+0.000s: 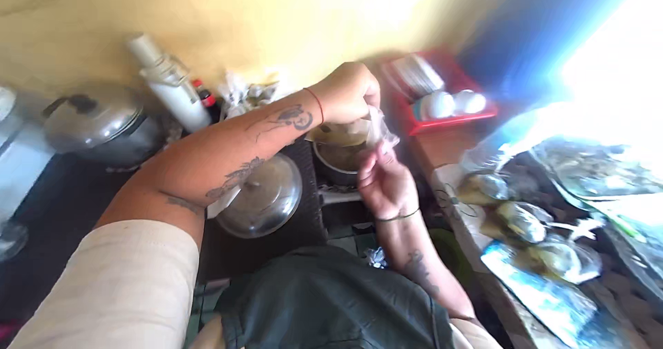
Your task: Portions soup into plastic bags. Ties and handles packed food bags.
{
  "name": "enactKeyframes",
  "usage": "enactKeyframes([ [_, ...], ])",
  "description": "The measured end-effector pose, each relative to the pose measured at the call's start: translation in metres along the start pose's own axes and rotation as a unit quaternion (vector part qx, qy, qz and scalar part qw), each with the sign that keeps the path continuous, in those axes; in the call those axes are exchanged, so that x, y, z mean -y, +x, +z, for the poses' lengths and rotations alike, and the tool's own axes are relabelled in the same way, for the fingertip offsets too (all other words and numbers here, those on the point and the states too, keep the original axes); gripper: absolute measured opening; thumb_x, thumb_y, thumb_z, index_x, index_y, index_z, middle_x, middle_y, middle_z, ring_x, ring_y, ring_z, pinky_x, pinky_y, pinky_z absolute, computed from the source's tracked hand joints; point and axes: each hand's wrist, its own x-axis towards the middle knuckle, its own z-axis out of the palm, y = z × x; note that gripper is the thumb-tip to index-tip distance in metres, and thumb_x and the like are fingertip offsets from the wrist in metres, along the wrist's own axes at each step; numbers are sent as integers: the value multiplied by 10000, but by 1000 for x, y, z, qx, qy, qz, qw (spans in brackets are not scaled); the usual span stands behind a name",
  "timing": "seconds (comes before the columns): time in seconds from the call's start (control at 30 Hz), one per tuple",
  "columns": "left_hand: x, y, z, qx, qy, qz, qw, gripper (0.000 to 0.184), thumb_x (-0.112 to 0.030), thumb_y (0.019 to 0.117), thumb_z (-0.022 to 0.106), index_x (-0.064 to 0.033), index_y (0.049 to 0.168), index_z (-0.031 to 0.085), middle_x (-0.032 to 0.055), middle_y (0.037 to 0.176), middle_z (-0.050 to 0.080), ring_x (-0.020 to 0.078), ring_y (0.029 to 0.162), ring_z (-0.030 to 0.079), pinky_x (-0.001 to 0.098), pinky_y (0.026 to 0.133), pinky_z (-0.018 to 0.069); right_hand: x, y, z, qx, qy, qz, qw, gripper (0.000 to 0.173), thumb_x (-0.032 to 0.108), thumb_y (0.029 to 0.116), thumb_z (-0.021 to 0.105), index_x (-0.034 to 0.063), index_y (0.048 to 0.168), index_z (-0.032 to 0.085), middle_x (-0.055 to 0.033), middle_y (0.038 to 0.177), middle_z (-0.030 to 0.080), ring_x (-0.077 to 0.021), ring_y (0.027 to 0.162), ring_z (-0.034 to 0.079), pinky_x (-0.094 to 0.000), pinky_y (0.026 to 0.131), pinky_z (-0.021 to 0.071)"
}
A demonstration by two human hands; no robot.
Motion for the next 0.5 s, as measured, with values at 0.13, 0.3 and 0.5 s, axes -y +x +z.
enactKeyframes([
  [0.13, -61, 37, 24, -50, -180, 223, 957, 24, -40, 894, 742, -25, 910, 751, 26, 843, 727, 32, 746, 667, 207, 709, 562, 17, -1, -16, 251, 193, 32, 948, 62, 147, 934, 726, 90, 958, 732, -8, 811, 713, -77, 734, 711, -172, 679, 585],
  [0.3, -142, 65, 44, 50, -278, 420, 862, 40, 23, 891, 713, -3, 900, 742, 24, 859, 725, 40, 799, 688, 205, 748, 587, 95, 5, -66, 307, -4, -120, 944, 169, 311, 862, 786, 184, 974, 786, 87, 785, 734, 21, 675, 670, -127, 619, 538],
  [0.5, -208, 82, 99, 124, -46, 590, 797, 152, -26, 916, 652, -85, 846, 775, 40, 841, 722, 131, 832, 676, 315, 766, 538, 259, -97, -106, 313, -455, -246, 796, 62, 201, 914, 776, 250, 950, 782, 131, 989, 738, 6, 921, 671, -210, 794, 562],
])
